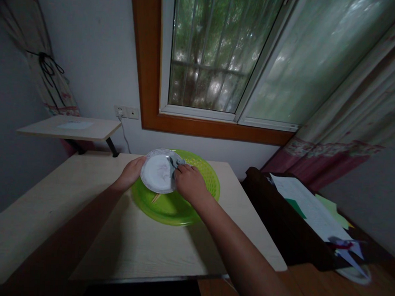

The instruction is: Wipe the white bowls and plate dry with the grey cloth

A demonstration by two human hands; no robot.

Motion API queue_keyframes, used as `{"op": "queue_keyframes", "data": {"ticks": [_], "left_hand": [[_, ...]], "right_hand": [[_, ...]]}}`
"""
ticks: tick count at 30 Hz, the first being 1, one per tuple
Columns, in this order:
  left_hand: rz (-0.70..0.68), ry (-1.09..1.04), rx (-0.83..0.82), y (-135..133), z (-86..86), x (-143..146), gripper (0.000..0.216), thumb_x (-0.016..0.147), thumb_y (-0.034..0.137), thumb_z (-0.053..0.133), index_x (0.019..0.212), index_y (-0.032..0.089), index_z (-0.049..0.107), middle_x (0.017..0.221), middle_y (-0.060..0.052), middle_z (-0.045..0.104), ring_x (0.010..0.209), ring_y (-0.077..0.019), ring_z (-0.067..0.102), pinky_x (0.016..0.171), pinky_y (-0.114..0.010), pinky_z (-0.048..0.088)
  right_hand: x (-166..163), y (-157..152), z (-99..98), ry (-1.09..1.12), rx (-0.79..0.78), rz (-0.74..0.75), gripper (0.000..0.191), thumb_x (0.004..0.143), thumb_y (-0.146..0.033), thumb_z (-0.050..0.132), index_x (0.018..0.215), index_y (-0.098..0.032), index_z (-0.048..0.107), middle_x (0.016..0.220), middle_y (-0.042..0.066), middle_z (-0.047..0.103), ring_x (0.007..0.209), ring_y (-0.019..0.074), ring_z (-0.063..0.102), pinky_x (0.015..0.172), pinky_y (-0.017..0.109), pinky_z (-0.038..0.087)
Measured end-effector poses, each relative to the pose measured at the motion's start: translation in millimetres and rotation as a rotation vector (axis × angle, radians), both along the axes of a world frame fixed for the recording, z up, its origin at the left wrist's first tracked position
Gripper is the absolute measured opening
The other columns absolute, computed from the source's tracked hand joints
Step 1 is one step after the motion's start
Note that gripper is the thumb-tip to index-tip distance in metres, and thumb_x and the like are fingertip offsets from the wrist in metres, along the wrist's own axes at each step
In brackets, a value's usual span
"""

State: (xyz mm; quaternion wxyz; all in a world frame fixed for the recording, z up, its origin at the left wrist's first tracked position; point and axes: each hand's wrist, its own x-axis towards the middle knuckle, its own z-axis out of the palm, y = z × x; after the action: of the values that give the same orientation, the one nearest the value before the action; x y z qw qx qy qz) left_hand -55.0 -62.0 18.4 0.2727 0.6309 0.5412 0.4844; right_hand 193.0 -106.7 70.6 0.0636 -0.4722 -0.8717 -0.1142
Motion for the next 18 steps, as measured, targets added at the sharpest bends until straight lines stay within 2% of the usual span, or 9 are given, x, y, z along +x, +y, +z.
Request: {"op": "queue_keyframes", "data": {"ticks": [3,7,12,18], "left_hand": [[0.025,0.017,0.011,-2,-1.9,-1,0.053,0.097,0.056,0.036,0.097,0.016,0.072,0.105,-0.012,0.077,0.101,-0.0253,0.067,0.097,-0.035,0.049],[0.055,-0.023,0.011,-5,-6.2,-3,0.053,0.097,0.057,0.036,0.097,0.017,0.071,0.106,-0.012,0.076,0.102,-0.0250,0.066,0.098,-0.035,0.048],[0.094,-0.037,0.026,-7,-11.2,-4,0.053,0.097,0.055,0.035,0.098,0.015,0.070,0.109,-0.014,0.076,0.103,-0.0254,0.067,0.099,-0.036,0.049],[0.081,0.011,0.004,-8,-12.3,0,0.048,0.095,0.051,0.037,0.094,0.016,0.070,0.107,-0.014,0.076,0.101,-0.0266,0.067,0.100,-0.038,0.049]], "right_hand": [[2,-12,1.4,0.015,-0.079,0.048,0.037,0.107,-0.031,0.042,0.105,-0.016,0.077,0.111,0.014,0.076,0.106,0.0264,0.068,0.097,0.039,0.050],[0,-27,2.4,0.112,-0.160,0.170,0.037,0.108,-0.032,0.042,0.113,-0.016,0.075,0.110,0.012,0.076,0.102,0.0233,0.070,0.096,0.037,0.050],[-14,-41,-2.3,0.239,-0.243,0.334,0.038,0.106,-0.025,0.044,0.135,-0.013,0.065,0.130,0.014,0.072,0.119,0.0239,0.067,0.107,0.040,0.049],[-39,-22,-17.6,0.274,-0.237,0.475,0.043,0.105,-0.023,0.041,0.139,-0.012,0.064,0.151,0.016,0.058,0.141,0.0241,0.053,0.121,0.044,0.040]]}}
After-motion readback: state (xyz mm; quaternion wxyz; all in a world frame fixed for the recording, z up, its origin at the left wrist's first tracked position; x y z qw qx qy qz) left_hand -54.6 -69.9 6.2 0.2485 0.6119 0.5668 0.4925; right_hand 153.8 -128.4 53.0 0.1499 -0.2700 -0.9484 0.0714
